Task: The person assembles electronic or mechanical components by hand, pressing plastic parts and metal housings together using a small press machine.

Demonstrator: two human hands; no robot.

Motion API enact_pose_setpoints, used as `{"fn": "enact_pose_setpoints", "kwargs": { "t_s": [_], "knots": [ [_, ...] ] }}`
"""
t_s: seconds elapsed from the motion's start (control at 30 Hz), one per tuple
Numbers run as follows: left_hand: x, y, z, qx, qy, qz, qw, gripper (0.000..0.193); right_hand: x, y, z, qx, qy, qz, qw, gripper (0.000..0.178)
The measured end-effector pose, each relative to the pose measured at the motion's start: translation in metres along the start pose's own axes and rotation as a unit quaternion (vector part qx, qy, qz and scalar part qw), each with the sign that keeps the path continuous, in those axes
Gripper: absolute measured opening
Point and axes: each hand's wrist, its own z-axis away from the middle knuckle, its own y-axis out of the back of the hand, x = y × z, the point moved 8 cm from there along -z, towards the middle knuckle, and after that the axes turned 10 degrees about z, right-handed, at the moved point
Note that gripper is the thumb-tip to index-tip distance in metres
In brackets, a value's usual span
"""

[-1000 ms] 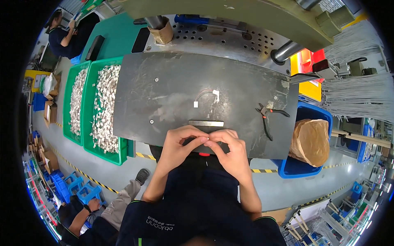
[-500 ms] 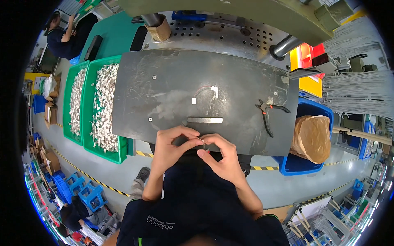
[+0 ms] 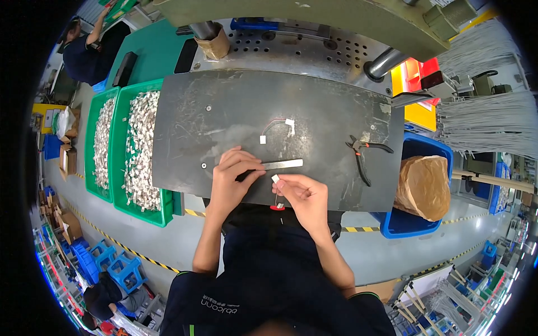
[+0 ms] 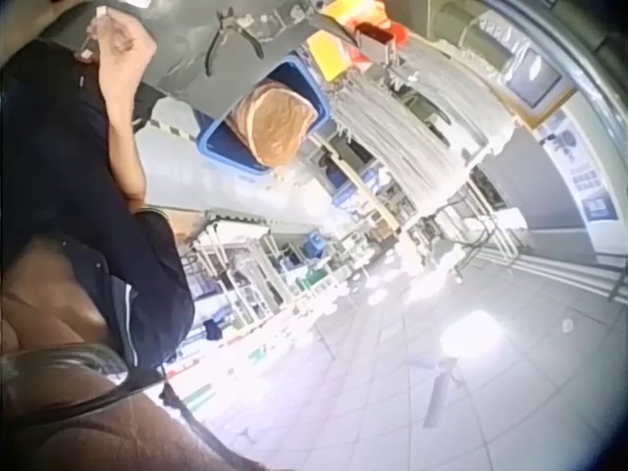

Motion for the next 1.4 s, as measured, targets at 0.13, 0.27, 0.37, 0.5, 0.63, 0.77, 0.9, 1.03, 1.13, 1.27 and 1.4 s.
{"fn": "enact_pose_setpoints", "kwargs": {
  "t_s": [0.13,0.27,0.37,0.5,0.63,0.77,0.9,1.03,1.13,1.27,1.4],
  "knots": [
    [0.0,-0.005,0.002,0.019,0.021,0.069,0.997,0.014,0.002,0.003,-0.009,0.037,-0.012,0.013,0.999,0.011],
    [-0.001,-0.006,0.001,0.035,0.055,0.081,0.995,0.013,-0.001,0.003,-0.016,0.071,-0.017,-0.019,0.997,0.013],
    [-0.004,-0.007,0.001,0.031,0.063,0.083,0.994,0.013,-0.002,0.004,-0.016,0.067,-0.021,-0.005,0.997,0.014],
    [-0.002,-0.008,0.001,0.026,0.056,0.091,0.994,0.014,-0.002,0.002,-0.017,0.083,-0.02,-0.023,0.996,0.016],
    [-0.006,-0.007,0.002,0.031,0.062,0.106,0.992,0.016,-0.018,0.002,-0.019,0.08,-0.038,0.061,0.994,0.019],
    [-0.004,-0.007,0.001,0.035,0.062,0.096,0.993,0.021,-0.061,0.022,-0.033,0.149,0.119,0.366,0.911,0.023],
    [-0.002,-0.007,0.002,0.03,0.053,0.089,0.994,0.02,-0.107,0.002,-0.074,0.109,0.287,0.479,0.823,0.028],
    [-0.002,-0.008,0.002,0.036,0.045,0.09,0.994,0.018,-0.083,-0.001,-0.107,0.005,0.228,0.544,0.808,0.025],
    [-0.002,-0.009,0.003,0.038,0.04,0.098,0.994,0.018,-0.079,-0.002,-0.112,-0.017,0.232,0.556,0.798,0.018],
    [-0.008,-0.006,0.006,0.051,0.047,0.102,0.992,0.017,-0.083,0.006,-0.104,-0.033,0.202,0.449,0.87,0.012],
    [-0.003,-0.004,0.003,0.055,0.049,0.113,0.991,0.017,-0.071,0.031,-0.086,-0.087,0.158,0.113,0.977,0.007]
  ]
}}
